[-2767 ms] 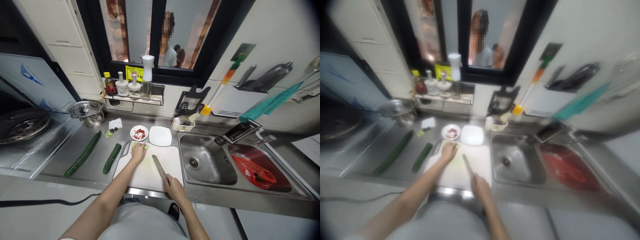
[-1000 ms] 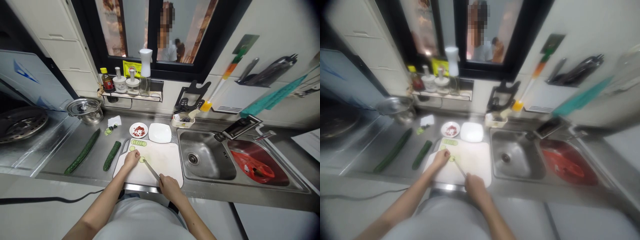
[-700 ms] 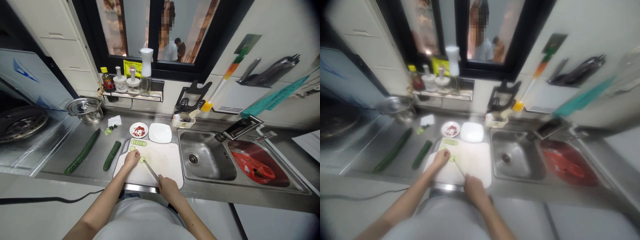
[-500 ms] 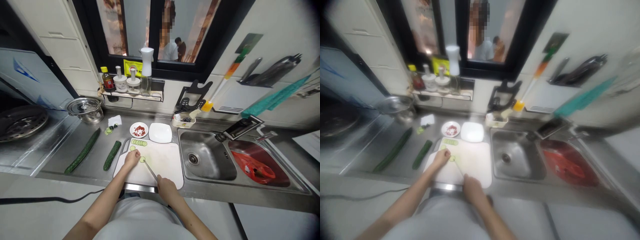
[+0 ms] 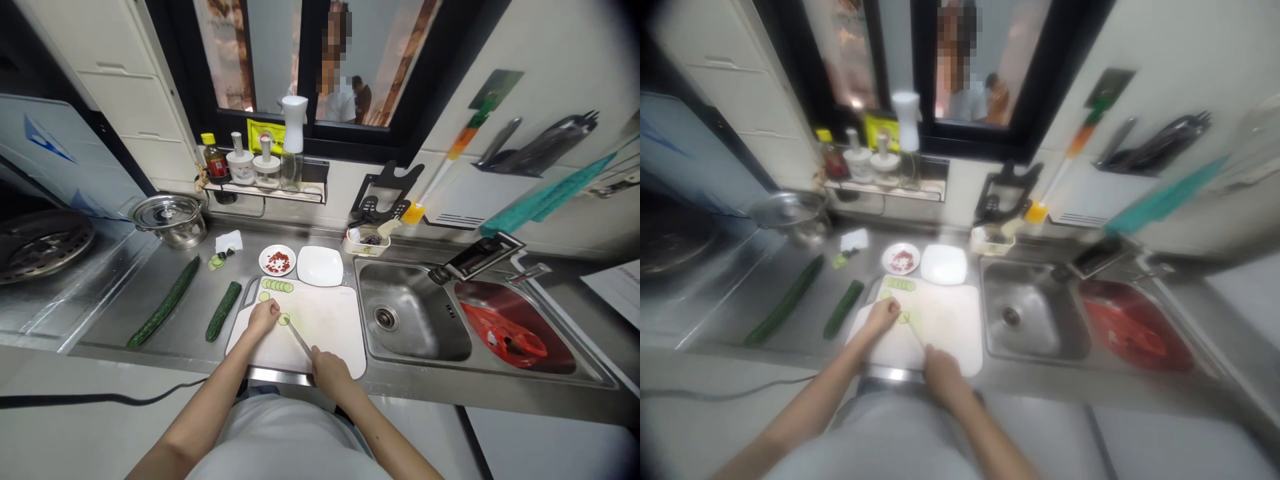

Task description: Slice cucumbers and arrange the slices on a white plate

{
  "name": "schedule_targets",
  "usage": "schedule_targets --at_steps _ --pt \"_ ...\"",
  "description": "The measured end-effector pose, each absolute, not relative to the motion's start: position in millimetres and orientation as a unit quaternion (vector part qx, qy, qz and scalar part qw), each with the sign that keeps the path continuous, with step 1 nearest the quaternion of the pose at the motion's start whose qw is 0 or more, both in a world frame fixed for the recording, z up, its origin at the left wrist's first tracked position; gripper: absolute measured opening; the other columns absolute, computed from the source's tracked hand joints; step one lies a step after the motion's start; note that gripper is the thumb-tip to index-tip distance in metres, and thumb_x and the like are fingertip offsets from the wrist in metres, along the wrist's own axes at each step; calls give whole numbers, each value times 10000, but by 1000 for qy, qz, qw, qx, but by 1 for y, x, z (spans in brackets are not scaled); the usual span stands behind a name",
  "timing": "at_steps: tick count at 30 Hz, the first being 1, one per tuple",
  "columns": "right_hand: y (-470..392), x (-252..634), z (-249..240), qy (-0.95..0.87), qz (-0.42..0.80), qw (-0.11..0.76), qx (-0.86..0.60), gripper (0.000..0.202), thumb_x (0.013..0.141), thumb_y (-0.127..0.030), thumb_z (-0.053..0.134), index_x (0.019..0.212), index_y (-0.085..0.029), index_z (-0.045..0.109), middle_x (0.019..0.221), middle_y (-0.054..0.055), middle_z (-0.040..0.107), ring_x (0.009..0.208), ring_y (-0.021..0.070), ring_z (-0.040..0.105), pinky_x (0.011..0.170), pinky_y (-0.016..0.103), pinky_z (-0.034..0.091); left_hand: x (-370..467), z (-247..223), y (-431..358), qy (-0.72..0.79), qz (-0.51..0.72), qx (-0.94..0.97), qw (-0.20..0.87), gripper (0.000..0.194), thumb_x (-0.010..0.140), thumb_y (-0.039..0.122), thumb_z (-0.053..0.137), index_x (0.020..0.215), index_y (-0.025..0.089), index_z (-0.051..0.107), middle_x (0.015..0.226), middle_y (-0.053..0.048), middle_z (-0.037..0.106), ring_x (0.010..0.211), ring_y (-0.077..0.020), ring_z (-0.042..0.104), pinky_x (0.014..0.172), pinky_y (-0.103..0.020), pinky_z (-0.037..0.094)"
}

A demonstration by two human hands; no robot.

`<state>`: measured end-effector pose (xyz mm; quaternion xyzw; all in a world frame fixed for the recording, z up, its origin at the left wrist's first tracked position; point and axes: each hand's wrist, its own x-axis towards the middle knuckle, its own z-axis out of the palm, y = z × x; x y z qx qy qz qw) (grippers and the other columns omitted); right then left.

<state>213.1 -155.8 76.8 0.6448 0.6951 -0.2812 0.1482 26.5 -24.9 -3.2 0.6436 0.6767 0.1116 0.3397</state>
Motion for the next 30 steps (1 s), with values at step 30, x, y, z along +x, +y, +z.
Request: schedule_targets --at_steps 30 --pt "-154 208 85 693 -285 158 643 334 855 -75 396 1160 -124 524 976 154 679 950 236 645 707 285 412 26 -1 -25 677 107 647 335 74 734 199 610 804 214 628 793 10 671 727 -132 590 651 -221 372"
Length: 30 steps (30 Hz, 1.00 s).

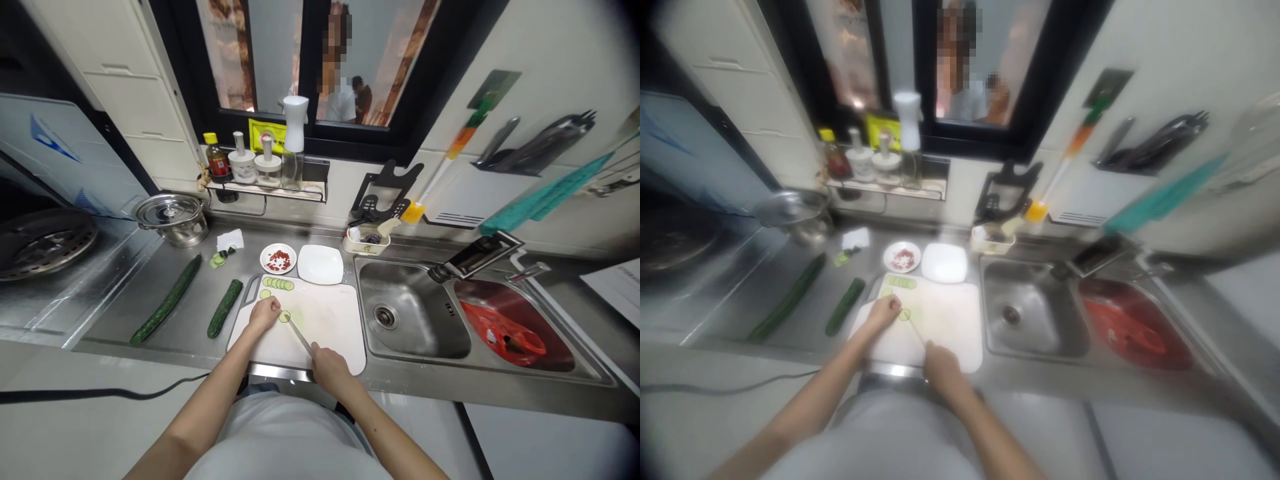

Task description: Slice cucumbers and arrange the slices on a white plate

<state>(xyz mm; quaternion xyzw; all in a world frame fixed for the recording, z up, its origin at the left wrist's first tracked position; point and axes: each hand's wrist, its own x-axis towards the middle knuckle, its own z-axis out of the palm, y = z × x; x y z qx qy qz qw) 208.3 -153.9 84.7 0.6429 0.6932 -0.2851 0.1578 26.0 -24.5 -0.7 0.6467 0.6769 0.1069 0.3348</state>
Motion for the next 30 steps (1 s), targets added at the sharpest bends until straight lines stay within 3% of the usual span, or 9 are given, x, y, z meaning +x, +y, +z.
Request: schedule_targets --at_steps 30 --pt "-156 207 85 697 -273 152 645 319 864 -84 407 1157 -112 531 999 168 672 948 248 645 729 306 437 26 1 -24 676 101 651 330 95 736 200 604 823 211 639 850 -6 690 770 -141 602 646 -218 379"
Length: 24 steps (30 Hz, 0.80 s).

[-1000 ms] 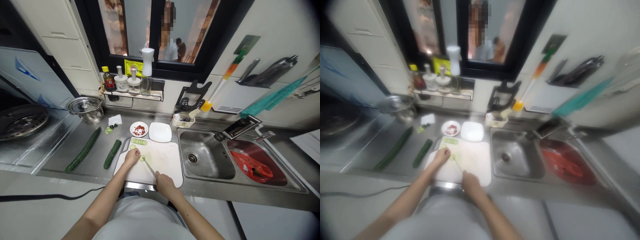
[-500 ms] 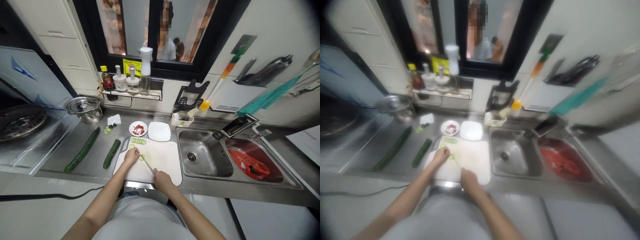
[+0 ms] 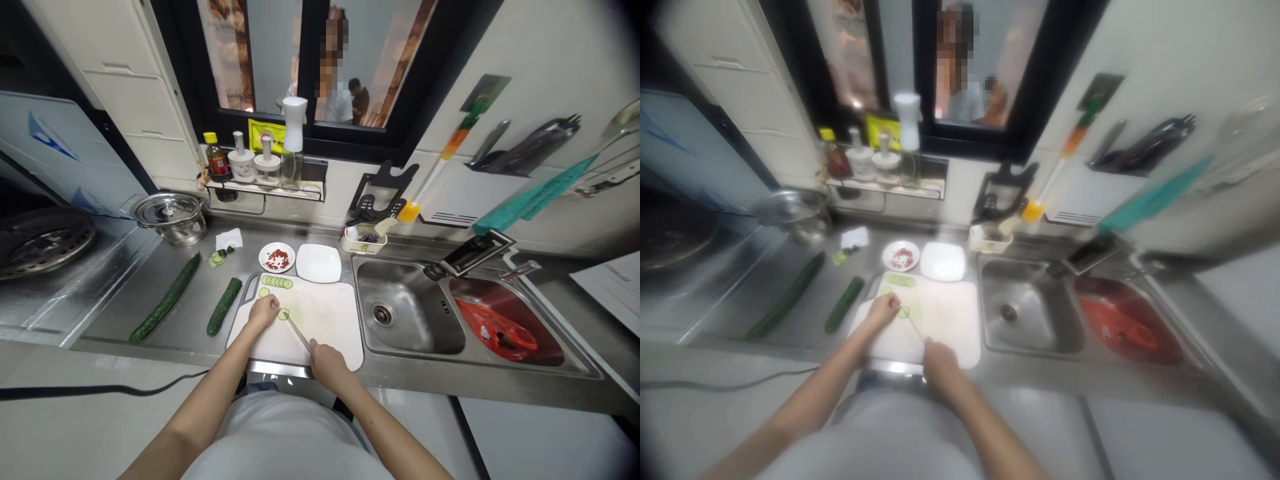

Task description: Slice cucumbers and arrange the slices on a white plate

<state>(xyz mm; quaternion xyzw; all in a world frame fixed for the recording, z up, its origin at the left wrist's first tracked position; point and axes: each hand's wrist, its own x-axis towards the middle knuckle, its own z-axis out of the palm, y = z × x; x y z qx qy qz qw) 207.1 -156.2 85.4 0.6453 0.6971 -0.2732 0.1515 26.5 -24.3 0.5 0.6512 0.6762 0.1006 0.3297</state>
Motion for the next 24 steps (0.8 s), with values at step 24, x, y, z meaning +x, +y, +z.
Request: schedule_targets --at_steps 24 --pt "-175 221 89 680 -284 157 657 322 875 -70 349 1118 -143 548 967 150 674 928 238 645 694 282 398 25 -1 -24 673 102 654 329 99 733 212 604 827 213 638 836 0 685 769 -142 605 657 -220 388"
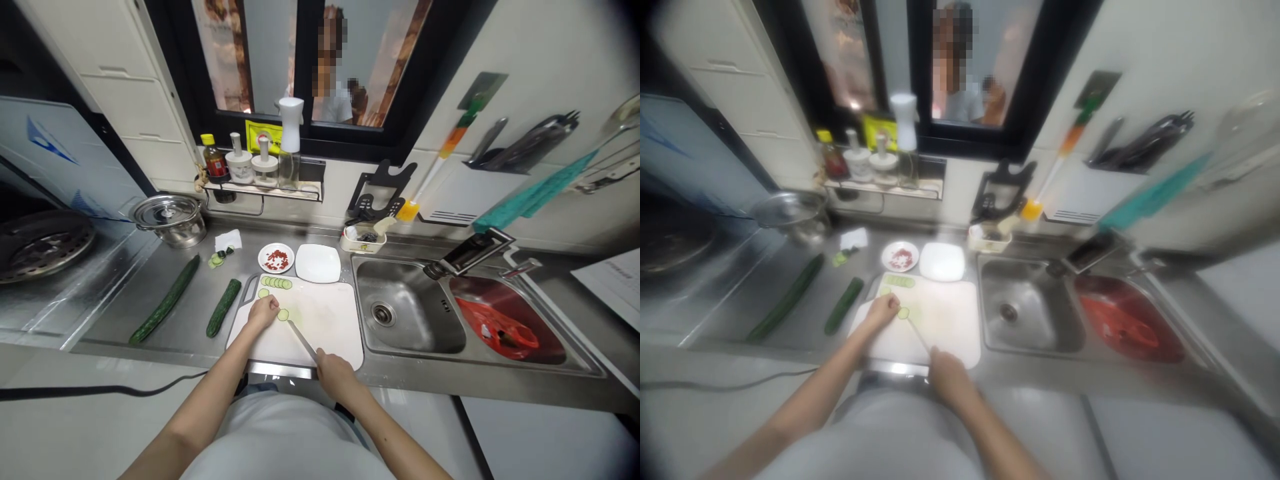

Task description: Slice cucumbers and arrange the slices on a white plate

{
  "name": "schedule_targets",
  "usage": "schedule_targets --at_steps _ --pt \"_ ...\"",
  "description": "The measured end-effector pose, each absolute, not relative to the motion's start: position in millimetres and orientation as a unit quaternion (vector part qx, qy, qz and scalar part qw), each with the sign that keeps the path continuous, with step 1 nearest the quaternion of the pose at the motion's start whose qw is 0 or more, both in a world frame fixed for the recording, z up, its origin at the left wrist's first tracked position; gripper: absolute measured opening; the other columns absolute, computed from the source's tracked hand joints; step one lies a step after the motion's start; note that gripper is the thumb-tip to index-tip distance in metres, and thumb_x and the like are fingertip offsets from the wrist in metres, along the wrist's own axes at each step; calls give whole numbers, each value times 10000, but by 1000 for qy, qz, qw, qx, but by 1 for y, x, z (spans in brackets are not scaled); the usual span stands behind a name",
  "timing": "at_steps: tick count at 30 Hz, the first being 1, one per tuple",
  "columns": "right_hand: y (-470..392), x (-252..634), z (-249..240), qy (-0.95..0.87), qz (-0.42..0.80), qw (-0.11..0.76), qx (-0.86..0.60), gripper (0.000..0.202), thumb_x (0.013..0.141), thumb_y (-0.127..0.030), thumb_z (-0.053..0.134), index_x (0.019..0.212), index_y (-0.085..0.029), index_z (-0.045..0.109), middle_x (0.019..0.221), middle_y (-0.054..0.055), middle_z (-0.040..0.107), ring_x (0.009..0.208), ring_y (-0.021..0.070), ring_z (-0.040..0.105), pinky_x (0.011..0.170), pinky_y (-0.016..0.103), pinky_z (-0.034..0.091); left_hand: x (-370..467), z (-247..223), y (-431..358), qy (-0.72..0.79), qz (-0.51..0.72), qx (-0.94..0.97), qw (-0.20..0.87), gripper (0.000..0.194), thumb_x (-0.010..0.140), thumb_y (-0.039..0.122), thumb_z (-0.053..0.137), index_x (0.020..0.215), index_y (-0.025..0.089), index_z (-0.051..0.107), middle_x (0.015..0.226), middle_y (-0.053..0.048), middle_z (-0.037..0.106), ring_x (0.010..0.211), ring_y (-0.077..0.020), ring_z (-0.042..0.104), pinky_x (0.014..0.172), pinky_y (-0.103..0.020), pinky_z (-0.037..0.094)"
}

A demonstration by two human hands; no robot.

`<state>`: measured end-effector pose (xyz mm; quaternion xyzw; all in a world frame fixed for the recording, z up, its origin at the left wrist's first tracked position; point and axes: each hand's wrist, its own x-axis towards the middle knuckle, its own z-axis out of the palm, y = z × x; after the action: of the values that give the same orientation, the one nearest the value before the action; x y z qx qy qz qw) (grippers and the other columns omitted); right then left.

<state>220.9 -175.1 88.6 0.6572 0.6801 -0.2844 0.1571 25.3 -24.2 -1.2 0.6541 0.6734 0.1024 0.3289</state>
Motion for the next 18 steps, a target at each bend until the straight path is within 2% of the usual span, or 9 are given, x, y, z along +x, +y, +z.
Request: schedule_targets --at_steps 6,11,18 --pt "-178 224 92 677 -290 158 657 292 888 -98 357 1099 -145 553 964 142 677 908 239 647 668 277 377 26 -1 -23 679 98 647 332 103 737 214 619 837 213 641 851 -5 692 779 -146 614 668 -222 394" --pt "-174 236 87 656 -266 103 699 236 947 -213 339 1037 -183 556 939 106 683 873 204 643 660 261 352 27 -3 -29 674 116 649 333 124 760 197 593 875 213 637 868 -8 687 820 -152 611 698 -224 398" --pt "-162 254 78 585 -245 74 770 271 975 -265 306 1075 -176 542 990 101 691 916 183 637 664 245 341 31 -5 -50 648 139 700 266 197 807 208 557 990 191 629 934 -54 639 905 -186 568 810 -269 397"
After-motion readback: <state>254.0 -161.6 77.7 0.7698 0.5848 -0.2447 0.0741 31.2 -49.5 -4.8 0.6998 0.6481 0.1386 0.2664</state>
